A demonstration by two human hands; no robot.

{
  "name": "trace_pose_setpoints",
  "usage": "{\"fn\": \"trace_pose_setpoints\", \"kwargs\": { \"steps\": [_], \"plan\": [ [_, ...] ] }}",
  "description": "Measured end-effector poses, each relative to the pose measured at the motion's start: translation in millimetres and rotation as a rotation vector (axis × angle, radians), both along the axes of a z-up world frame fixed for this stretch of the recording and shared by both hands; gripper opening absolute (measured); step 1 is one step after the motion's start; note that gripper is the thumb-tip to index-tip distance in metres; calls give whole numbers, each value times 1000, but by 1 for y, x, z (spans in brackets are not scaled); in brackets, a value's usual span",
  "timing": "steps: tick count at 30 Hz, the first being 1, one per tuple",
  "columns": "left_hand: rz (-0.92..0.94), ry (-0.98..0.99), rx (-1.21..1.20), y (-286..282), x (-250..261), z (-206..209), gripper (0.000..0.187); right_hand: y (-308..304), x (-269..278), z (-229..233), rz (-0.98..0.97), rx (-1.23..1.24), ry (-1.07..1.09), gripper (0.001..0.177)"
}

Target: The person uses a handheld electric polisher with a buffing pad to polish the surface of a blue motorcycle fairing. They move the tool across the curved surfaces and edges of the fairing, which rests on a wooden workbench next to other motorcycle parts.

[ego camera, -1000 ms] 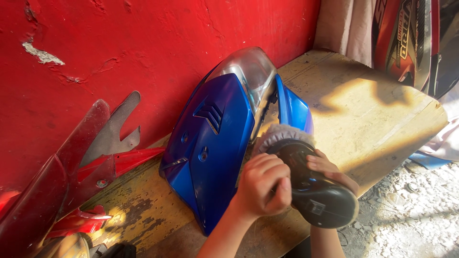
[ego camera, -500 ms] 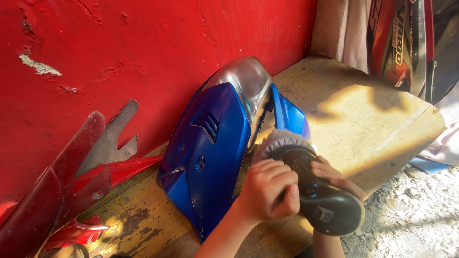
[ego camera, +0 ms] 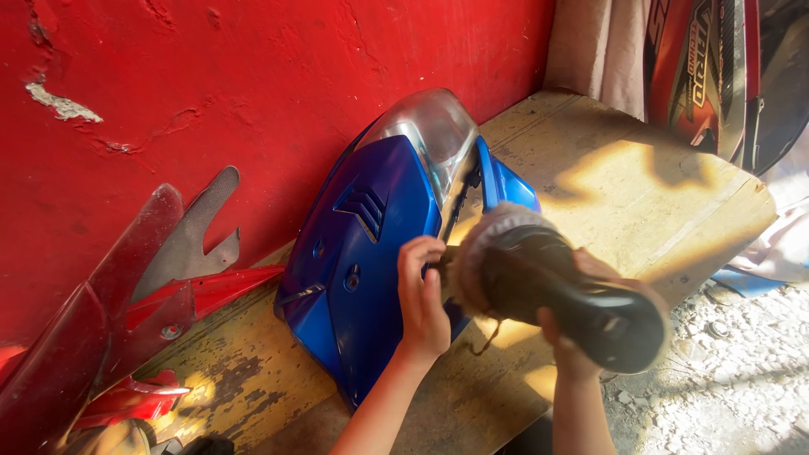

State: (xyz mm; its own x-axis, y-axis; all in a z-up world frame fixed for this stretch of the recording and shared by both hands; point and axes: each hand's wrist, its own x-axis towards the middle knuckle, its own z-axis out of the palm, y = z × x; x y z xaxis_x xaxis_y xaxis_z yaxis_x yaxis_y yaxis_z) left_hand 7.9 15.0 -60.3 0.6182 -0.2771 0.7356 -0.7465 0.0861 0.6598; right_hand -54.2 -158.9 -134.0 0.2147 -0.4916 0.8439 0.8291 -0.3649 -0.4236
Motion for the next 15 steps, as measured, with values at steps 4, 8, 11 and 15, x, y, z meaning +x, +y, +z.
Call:
{"fn": "trace_pose_setpoints", "kwargs": {
  "steps": [4,8,11,15],
  "plan": [
    [351,-85,304,2,0,-42,25,-9,-3,-1,-102,189,89,84],
    [498,-213,645,-2,-16,-53,36,-8,-4,-4,-111,265,49,86],
    [469,-161,659,5,-5,-70,32,-3,-3,1,-124,244,40,85],
    [430,-178,623,20,-5,-70,24,4,-8,8,-146,210,66,82]
  ]
}}
